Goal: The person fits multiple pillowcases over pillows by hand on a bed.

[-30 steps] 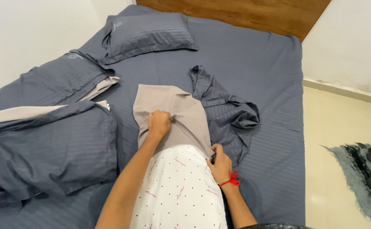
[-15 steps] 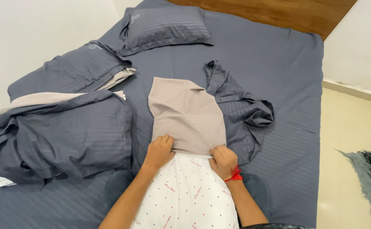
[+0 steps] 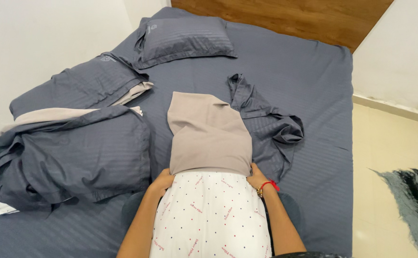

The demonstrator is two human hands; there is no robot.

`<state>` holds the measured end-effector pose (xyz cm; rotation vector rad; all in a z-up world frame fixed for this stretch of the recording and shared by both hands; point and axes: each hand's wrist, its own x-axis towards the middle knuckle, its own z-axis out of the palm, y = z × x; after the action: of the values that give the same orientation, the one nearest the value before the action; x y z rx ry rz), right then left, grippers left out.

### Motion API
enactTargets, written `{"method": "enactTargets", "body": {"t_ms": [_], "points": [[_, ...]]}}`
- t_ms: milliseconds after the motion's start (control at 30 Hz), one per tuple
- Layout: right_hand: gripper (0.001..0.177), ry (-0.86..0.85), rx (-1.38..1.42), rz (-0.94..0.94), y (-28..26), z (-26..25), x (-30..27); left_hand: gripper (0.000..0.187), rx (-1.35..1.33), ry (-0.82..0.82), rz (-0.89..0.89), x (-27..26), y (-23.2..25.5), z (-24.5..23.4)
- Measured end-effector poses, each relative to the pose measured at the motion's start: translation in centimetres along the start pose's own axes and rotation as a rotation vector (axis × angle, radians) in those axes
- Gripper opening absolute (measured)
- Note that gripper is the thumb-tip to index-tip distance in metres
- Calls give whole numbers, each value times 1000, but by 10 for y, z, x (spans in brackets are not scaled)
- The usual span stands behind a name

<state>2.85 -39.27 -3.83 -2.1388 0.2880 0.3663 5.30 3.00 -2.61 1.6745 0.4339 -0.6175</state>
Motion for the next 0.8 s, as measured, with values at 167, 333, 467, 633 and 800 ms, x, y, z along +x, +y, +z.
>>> {"method": "enactTargets", "body": {"t_ms": [167, 333, 467, 633, 800], "points": [[80, -109, 191, 97, -16, -1, -12, 48, -211, 48, 33, -24, 1, 2], [69, 72, 376, 83, -9, 10, 0, 39, -230, 175, 346, 9, -26, -7], [73, 124, 729, -228, -17, 7, 15, 54, -57, 370, 791, 17, -18, -17], [74, 232, -317, 19, -42, 8, -9, 49, 1072, 263, 478, -23, 10, -21], [53, 517, -132, -434, -89, -5, -45, 52, 797, 382, 364, -103, 54, -10]]}}
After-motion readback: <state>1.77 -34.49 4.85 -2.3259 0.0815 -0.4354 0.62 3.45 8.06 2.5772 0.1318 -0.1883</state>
